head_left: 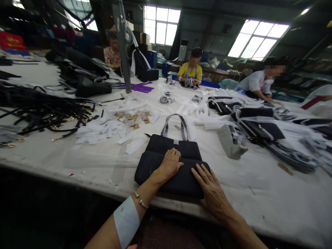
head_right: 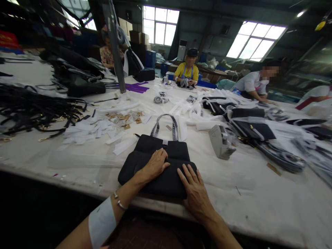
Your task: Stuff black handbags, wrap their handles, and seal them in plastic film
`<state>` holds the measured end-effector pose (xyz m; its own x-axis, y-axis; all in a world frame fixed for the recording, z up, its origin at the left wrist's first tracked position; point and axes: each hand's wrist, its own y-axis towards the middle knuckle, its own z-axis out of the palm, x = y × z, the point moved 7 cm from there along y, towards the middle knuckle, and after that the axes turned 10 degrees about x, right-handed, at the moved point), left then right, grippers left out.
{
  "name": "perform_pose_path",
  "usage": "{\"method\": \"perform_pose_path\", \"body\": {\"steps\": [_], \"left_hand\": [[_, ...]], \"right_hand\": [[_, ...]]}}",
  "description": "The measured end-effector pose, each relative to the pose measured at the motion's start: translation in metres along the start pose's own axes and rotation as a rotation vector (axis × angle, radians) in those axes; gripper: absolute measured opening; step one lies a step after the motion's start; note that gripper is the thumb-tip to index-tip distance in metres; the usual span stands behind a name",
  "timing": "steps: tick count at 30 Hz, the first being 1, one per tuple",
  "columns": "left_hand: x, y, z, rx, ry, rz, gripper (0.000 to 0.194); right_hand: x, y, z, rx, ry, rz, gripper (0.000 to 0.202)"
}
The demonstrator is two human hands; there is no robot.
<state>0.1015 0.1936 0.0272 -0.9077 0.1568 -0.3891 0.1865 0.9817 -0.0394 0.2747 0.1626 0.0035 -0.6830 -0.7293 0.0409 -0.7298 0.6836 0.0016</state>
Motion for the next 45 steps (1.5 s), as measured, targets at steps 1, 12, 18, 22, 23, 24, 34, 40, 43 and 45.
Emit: {"method": "perform_pose_path", "body": {"steps": [1,12,18,22,23,24,34,40,43,45], "left_hand": [[0.004,-0.01,-0.005,0.02,0.014,0.034,0.026],[0.084,-0.127,-0.042,0.322,-0.037,0.036,0.09],[0.1,-0.114,-0.058,0.036,-0.335,-0.045,0.038],[0.124,-0.082,-0.072,-0.14,-0.491,-0.29,0.029],[0.131,-0.07,-0.074,-0.18,-0.457,-0.368,0.034],[0.139,-0.056,-0.076,-0.199,-0.407,-0.445,0.039],[0.17,0.037,-0.067,-0.003,-0.085,-0.602,0.039],[0.162,0.026,-0.068,0.039,-0.03,-0.476,0.037],[0.152,0.01,-0.066,0.031,0.027,-0.44,0.036],[0.142,0.002,-0.065,0.003,0.081,-0.428,0.035]], "right_hand": [[-0.002,0.0,-0.001,-0.001,-0.004,0.001,0.094],[-0.03,0.023,-0.036,0.323,0.336,-0.083,0.088],[-0.045,0.036,-0.077,0.441,0.752,0.015,0.054],[-0.082,0.056,-0.073,0.32,1.109,0.276,0.053],[-0.094,0.063,-0.068,0.227,1.145,0.332,0.054],[-0.104,0.071,-0.062,0.124,1.132,0.388,0.054],[-0.145,0.133,-0.004,-0.031,0.674,0.714,0.047],[-0.142,0.122,-0.007,0.041,0.667,0.674,0.047],[-0.131,0.1,-0.002,0.03,0.698,0.645,0.048],[-0.125,0.084,0.0,0.018,0.72,0.64,0.052]]}}
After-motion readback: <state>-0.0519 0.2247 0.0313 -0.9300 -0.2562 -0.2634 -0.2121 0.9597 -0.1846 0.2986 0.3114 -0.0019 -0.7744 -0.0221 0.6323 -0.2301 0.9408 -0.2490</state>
